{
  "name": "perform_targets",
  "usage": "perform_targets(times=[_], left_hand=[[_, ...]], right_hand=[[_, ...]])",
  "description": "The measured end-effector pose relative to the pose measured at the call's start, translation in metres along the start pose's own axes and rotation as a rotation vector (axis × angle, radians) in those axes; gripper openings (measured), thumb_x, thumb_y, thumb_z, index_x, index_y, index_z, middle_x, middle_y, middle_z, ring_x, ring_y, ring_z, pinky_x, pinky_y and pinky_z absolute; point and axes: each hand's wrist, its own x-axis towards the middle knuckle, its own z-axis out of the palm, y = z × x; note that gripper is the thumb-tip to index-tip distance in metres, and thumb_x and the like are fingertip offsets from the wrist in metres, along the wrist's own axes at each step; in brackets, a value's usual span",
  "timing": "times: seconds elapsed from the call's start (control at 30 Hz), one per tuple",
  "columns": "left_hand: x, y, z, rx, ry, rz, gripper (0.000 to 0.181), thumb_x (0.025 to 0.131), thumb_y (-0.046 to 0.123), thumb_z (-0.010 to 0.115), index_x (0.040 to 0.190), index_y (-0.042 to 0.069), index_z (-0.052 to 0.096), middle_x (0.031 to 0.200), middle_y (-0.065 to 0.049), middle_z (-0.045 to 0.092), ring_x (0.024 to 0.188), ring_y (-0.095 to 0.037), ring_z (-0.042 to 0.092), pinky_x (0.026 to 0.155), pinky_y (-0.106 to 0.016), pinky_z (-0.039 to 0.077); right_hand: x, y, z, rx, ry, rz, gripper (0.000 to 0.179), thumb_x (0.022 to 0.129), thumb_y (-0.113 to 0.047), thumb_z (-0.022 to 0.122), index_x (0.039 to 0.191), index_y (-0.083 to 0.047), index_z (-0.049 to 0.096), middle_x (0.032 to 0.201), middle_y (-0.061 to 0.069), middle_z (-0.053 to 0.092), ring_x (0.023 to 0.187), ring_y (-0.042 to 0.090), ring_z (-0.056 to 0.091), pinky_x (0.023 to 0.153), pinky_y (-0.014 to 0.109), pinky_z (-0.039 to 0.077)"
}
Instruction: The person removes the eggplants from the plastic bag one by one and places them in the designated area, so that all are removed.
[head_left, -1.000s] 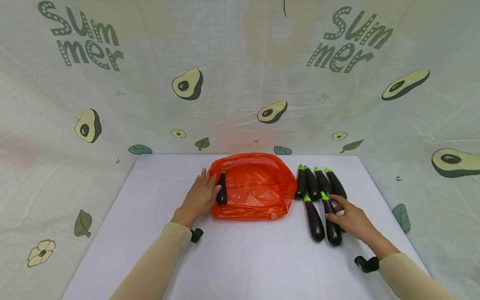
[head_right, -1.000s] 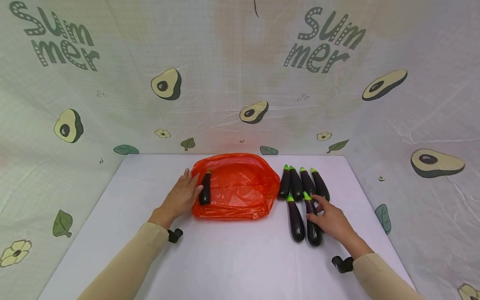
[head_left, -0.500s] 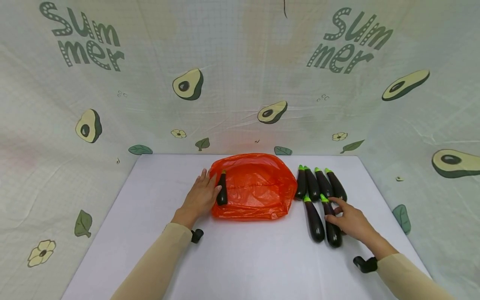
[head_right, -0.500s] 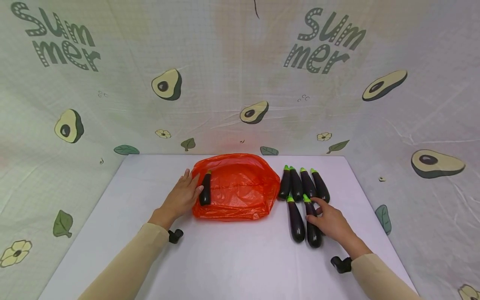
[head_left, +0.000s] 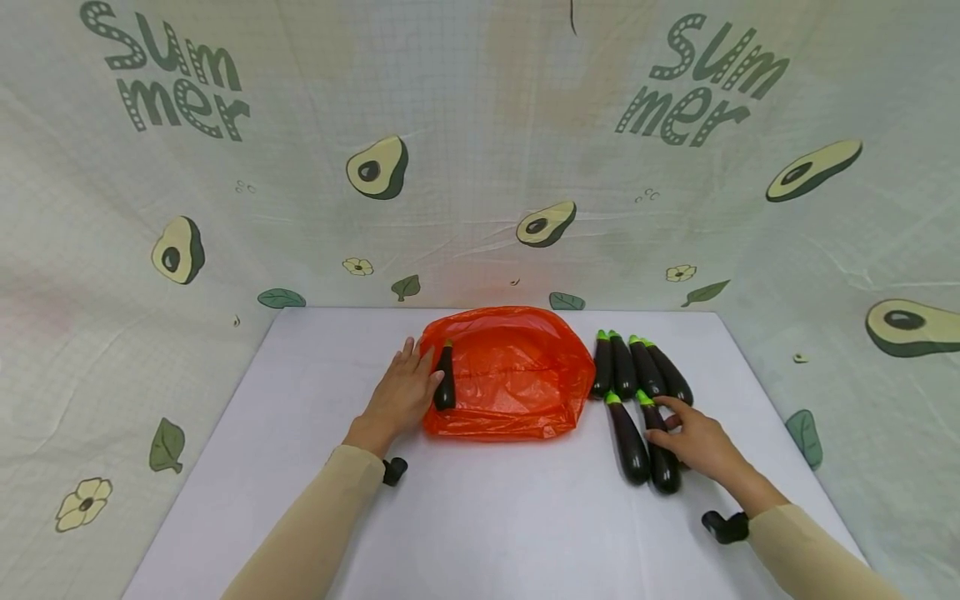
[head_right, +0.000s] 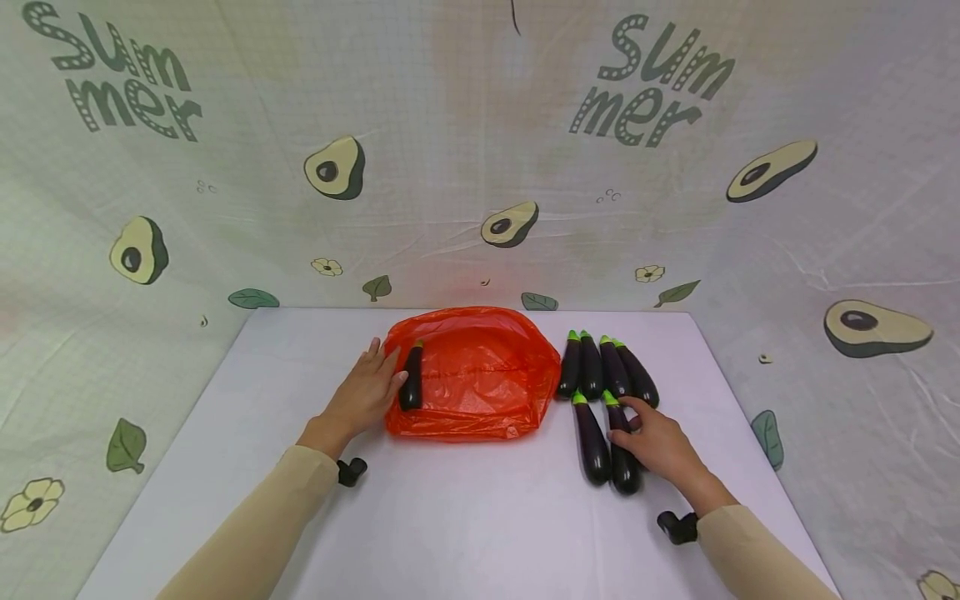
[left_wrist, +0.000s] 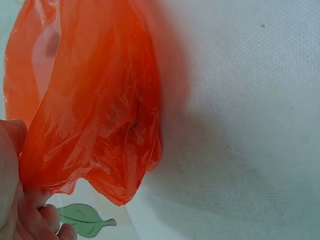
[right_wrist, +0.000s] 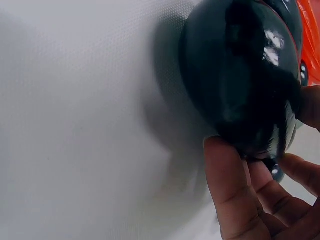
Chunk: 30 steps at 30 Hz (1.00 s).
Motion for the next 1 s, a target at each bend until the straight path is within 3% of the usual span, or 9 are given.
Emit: perform_targets(times=[0.53, 0.77, 1.0], left_hand=[[-0.0005, 0.0017, -0.0013, 0.006, 0.017, 0.016, 0.066, 0.113, 0.04, 0.046, 0.166, 0.003, 0.03, 0.173, -0.021, 0.026, 0.164, -0.038, 0.009, 0.132, -0.054, 0.016], [-0.0005, 0.0024, -0.0029, 0.012, 0.006, 0.01, 0.067, 0.113, 0.041, 0.044, 0.166, 0.004, 0.028, 0.173, -0.02, 0.025, 0.165, -0.037, 0.008, 0.133, -0.053, 0.014], [-0.0003, 0.0031, -0.003, 0.006, -0.01, -0.007, 0.067, 0.113, 0.042, 0.043, 0.167, 0.006, 0.026, 0.174, -0.019, 0.023, 0.165, -0.036, 0.005, 0.133, -0.052, 0.013]], right_hand=[[0.0029, 0.0004, 0.0037, -0.004, 0.011, -0.001, 0.077, 0.096, -0.039, 0.074, 0.15, 0.007, 0.045, 0.115, 0.029, 0.069, 0.076, 0.02, 0.067, 0.061, 0.033, 0.054], [0.0044, 0.0025, 0.0012, -0.049, 0.029, -0.007, 0.078, 0.096, -0.044, 0.074, 0.149, 0.008, 0.047, 0.116, 0.026, 0.07, 0.089, 0.028, 0.067, 0.07, 0.039, 0.054], [0.0038, 0.0017, 0.0004, -0.019, 0.076, -0.023, 0.077, 0.097, -0.043, 0.074, 0.148, 0.008, 0.047, 0.121, 0.03, 0.068, 0.099, 0.038, 0.07, 0.078, 0.049, 0.059]])
